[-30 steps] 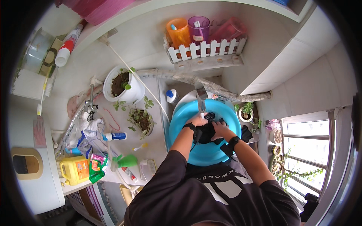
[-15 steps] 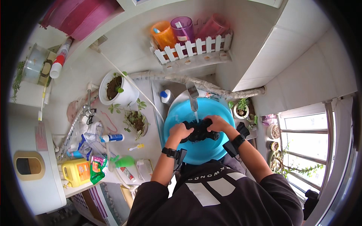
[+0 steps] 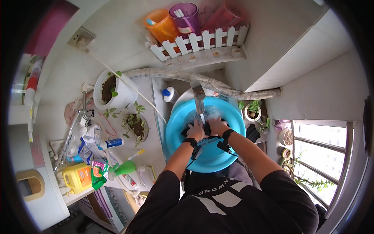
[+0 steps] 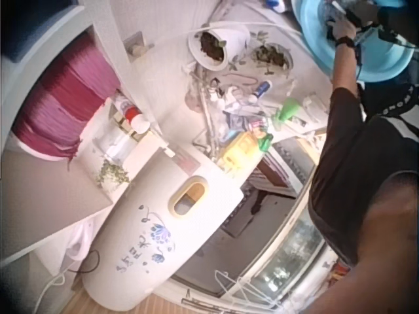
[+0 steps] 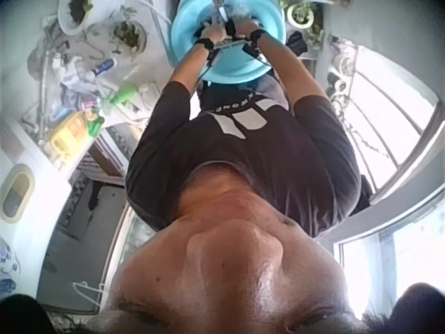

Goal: The person washes a black garment in a blue basin by hand, rubbing and squeezing it under running water.

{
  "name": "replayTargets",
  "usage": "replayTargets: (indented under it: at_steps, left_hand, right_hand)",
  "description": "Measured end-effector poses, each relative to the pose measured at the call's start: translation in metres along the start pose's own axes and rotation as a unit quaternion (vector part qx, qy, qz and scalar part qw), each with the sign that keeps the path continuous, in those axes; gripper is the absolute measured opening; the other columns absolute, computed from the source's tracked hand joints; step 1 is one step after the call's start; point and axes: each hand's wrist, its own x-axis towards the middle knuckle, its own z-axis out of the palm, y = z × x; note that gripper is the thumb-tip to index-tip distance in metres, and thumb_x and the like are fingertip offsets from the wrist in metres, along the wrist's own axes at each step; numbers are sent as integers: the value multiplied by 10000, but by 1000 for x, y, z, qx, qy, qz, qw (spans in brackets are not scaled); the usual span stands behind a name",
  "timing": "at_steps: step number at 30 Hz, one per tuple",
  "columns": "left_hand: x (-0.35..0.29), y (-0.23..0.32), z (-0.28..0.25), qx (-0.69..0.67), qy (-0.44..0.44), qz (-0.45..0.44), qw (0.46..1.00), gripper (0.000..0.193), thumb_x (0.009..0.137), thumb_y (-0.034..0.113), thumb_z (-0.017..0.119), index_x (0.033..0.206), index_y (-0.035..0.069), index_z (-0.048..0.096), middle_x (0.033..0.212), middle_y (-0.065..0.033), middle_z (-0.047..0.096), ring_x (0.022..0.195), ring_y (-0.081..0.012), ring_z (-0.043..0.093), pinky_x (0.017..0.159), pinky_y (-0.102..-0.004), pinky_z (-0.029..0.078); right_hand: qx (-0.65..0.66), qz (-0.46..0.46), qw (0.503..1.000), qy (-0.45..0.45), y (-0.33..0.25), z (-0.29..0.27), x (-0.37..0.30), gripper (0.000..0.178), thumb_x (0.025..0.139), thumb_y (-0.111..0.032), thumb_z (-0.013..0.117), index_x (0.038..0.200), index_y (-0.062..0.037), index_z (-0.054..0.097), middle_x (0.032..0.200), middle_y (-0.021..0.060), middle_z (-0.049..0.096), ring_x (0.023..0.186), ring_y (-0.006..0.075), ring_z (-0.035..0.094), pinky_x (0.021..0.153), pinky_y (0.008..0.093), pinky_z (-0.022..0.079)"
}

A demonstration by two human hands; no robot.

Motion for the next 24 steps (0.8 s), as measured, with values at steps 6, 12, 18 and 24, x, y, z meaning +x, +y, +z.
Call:
replayTargets:
  at_steps: [6,12,18,24]
  left_hand:
    - [41,-12,17,40,117,-25,992,429,894,231,575,1297,93,530,1369,-173,499,1201,-345,545,806,-478,541]
    - [19,-27,-22,-51,128,64,988,322,854,168,585,1146,34,595,989,-207,677,914,-401,656,822,-479,538]
    - [-5,-20,-53,-201,125,103,966,281,820,157,566,1045,26,673,1067,-254,653,1031,-428,601,913,-481,498]
    - [-100,-16,-64,-181,183,48,965,414,802,181,633,1214,138,640,1269,-132,605,1118,-402,584,931,-496,489]
  right_hand:
    - [43,26,998,39,4,1,26,343,831,-287,635,1124,-113,672,1092,124,699,1038,310,672,827,418,558]
    - [137,33,978,153,2,1,25,314,799,-215,659,1083,-82,670,1109,166,678,1055,338,653,836,425,553]
    - [270,-63,959,61,68,-2,22,521,671,-214,775,1147,-58,632,1116,187,662,1100,385,596,910,448,498]
    - [265,-156,936,171,47,-40,-63,569,638,-117,721,1191,-64,603,1062,167,657,988,359,622,851,429,495]
